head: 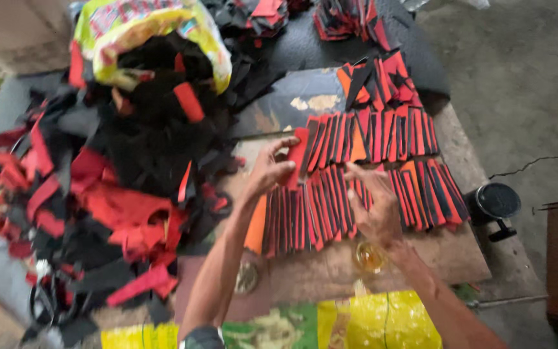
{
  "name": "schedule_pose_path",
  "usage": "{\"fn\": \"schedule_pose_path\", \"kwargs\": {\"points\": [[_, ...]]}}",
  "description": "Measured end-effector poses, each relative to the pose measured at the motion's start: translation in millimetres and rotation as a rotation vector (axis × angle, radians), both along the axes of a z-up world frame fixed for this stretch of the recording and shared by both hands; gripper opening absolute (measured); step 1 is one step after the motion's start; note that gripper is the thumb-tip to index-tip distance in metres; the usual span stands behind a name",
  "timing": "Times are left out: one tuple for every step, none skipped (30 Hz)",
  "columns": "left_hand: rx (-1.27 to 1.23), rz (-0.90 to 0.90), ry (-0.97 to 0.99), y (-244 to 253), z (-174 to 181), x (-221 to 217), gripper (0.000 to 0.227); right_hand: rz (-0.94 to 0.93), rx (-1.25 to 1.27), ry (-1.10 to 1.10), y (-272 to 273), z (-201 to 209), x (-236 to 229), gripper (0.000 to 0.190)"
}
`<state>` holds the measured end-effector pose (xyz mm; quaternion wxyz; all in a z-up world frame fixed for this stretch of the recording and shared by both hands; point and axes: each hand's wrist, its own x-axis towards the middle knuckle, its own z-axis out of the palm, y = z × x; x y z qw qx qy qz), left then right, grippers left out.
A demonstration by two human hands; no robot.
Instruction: The person repeatedly picks up red and black rubber pieces, applies a small amount of adhesive from a glass jar, and presses the pieces together. The assembled parts are placed in a growing stack on the table. The person handles the pieces one at a time throughout the clip.
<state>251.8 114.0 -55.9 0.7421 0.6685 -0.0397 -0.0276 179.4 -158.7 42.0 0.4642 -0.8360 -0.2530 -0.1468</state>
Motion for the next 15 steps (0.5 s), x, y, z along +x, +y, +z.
{"fn": "schedule_pose_path", "kwargs": {"points": [[0.027,0.031,0.039,-6,-4,3,0.059,-0.012,0.006,-0.037,5,1,14,0.045],[0.051,0.062,0.081,-12,-7,3,0.06,-0.023,0.008,-0.071,9,1,26,0.043],[0.034,0.031,0.032,-17,-8,4,0.059,0.008,-0.015,-0.124,16,-1,38,0.039],[0.014,0.009,-0.015,-20,-8,1,0.058,0.049,-0.039,-0.173,24,-3,50,0.034],[-0.005,-0.013,-0.062,-23,-6,0,0.058,0.09,-0.064,-0.223,29,-5,61,0.031],[0.008,-0.015,-0.058,-23,-2,-1,0.058,0.129,-0.089,-0.24,35,-8,73,0.039],[0.021,-0.017,-0.055,-24,3,-2,0.057,0.169,-0.114,-0.258,42,-11,85,0.049],[0.034,-0.017,-0.049,-25,7,-4,0.057,0.21,-0.138,-0.274,49,-15,94,0.06],[0.016,-0.014,-0.019,-25,12,-5,0.056,0.221,-0.166,-0.255,53,-19,100,0.063],[-0.003,-0.008,0.008,-26,16,-6,0.054,0.235,-0.195,-0.24,56,-22,107,0.066],[-0.022,-0.002,0.035,-26,20,-6,0.053,0.248,-0.225,-0.225,59,-24,112,0.069],[-0.013,0.013,0.089,-24,23,-7,0.048,0.248,-0.194,-0.193,60,-27,116,0.071],[-0.004,0.028,0.143,-23,26,-8,0.043,0.247,-0.163,-0.162,60,-28,119,0.073],[0.005,0.04,0.198,-21,27,-8,0.039,0.244,-0.133,-0.129,61,-28,121,0.075],[0.046,0.045,0.166,-19,27,-7,0.038,0.253,-0.113,-0.065,61,-28,123,0.079]]}}
